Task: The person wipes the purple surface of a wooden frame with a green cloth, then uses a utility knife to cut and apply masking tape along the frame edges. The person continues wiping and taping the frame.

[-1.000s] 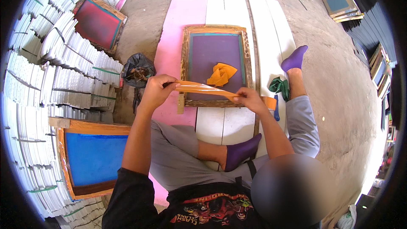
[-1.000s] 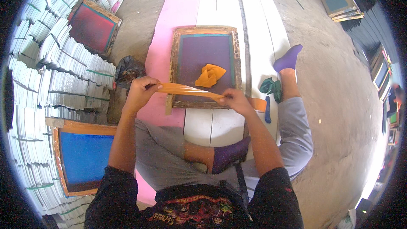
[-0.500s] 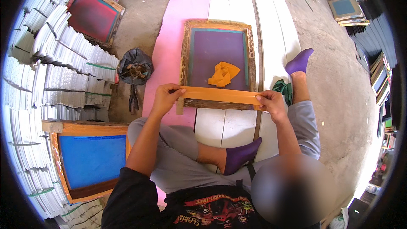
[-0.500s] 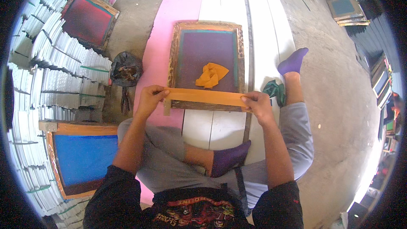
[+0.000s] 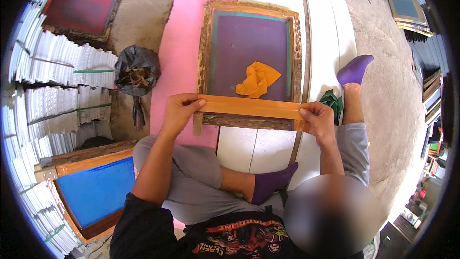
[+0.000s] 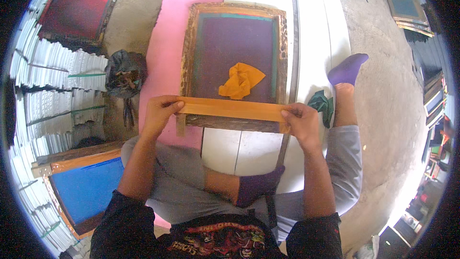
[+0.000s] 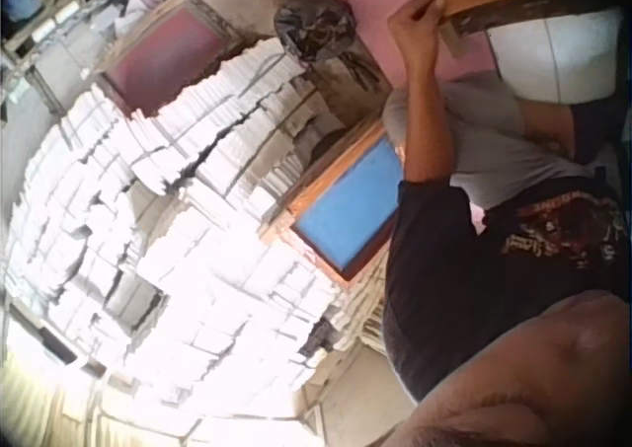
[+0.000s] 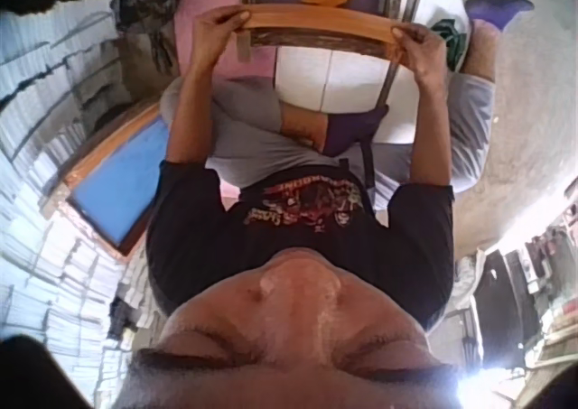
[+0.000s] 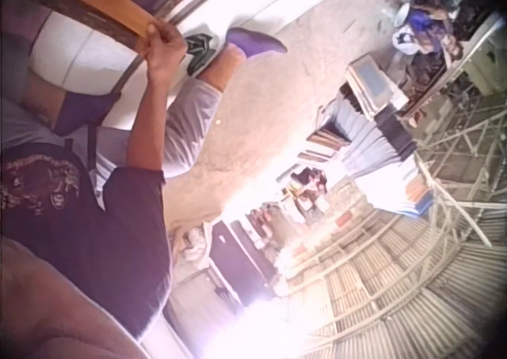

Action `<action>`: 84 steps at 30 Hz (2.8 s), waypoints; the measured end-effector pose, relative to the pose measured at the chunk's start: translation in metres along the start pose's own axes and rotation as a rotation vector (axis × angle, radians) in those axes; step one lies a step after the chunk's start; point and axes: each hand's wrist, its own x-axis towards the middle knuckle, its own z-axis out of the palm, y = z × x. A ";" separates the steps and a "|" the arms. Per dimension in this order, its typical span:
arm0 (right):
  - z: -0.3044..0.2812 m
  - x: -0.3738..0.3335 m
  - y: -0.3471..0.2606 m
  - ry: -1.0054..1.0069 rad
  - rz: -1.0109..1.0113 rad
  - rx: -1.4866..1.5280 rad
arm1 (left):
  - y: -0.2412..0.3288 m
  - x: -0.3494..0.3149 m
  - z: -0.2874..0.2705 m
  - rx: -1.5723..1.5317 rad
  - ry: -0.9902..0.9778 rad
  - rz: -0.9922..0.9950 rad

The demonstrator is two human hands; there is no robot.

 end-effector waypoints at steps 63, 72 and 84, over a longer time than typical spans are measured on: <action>-0.079 0.135 0.081 0.737 -0.795 -0.502 | 0.008 0.113 0.160 0.118 0.186 0.454; -0.051 0.081 0.058 0.415 -0.490 0.108 | 0.014 0.060 0.099 0.116 0.099 0.353; 0.014 0.009 0.040 0.008 -0.274 -0.249 | -0.001 -0.003 0.000 0.847 0.036 0.566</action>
